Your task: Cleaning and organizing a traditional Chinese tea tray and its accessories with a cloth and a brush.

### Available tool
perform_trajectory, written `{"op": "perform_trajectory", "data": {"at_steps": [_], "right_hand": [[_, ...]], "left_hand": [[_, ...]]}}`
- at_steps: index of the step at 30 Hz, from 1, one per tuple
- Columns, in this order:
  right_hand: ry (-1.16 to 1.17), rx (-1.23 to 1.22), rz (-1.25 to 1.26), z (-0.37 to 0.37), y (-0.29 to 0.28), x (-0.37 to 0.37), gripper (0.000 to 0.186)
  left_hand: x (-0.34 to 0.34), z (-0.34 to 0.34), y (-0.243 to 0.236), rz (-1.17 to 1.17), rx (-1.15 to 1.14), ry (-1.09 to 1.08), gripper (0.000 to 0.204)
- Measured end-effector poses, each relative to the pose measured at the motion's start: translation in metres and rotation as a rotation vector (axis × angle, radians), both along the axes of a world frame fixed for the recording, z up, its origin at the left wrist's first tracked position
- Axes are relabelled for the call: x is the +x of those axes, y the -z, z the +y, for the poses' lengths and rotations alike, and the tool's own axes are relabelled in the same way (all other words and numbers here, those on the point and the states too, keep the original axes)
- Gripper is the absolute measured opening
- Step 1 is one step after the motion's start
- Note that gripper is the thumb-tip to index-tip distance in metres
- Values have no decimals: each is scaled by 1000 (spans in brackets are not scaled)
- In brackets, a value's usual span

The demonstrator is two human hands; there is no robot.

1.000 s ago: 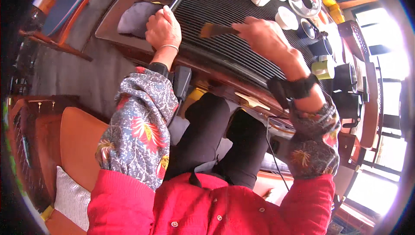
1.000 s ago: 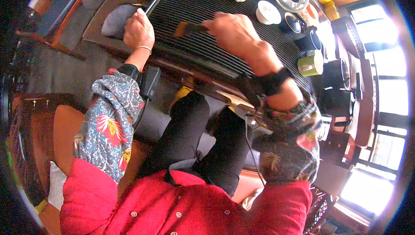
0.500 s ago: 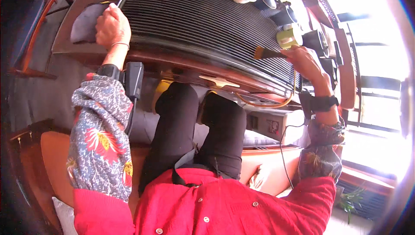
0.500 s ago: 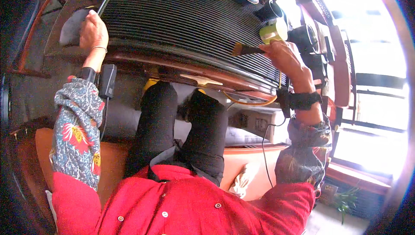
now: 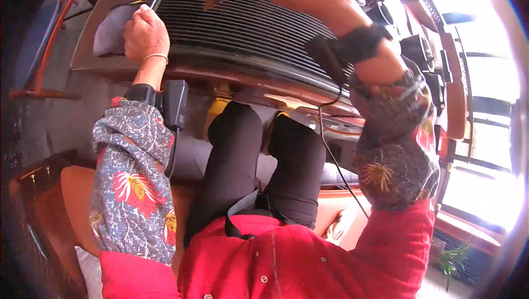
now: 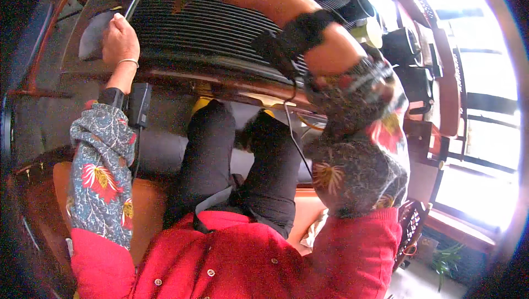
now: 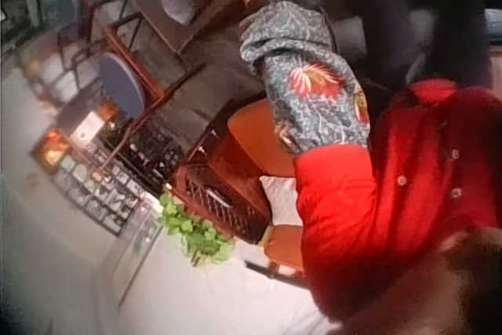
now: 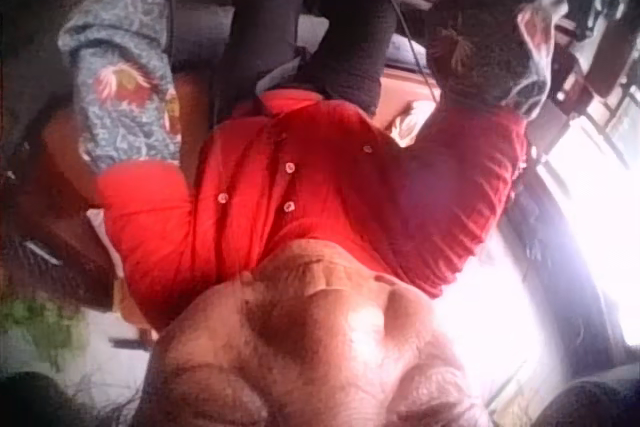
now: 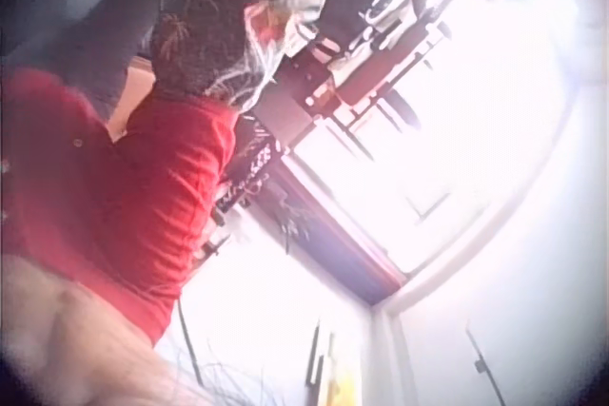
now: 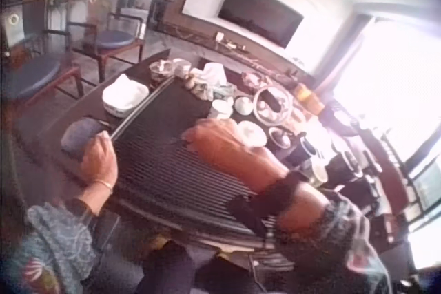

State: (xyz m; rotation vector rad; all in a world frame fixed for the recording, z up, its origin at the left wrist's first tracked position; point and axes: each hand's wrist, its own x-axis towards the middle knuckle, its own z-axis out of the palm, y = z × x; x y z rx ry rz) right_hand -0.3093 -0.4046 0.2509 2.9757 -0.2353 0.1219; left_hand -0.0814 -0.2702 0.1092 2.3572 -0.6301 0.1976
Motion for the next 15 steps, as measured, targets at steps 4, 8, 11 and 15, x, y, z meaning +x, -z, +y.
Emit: {"op": "perform_trajectory", "data": {"at_steps": [4, 8, 11, 15], "right_hand": [[1, 29, -47, -12, 13, 34, 13], [140, 78, 43, -32, 20, -11, 29], [192, 13, 160, -39, 12, -75, 28], [369, -12, 269, -39, 1, -162, 25]], "left_hand": [[-6, -1, -9, 24, 3, 6, 49], [0, 4, -1, -30, 13, 8, 49], [0, 1, 4, -12, -7, -4, 48], [5, -1, 6, -19, -14, -3, 47]]}}
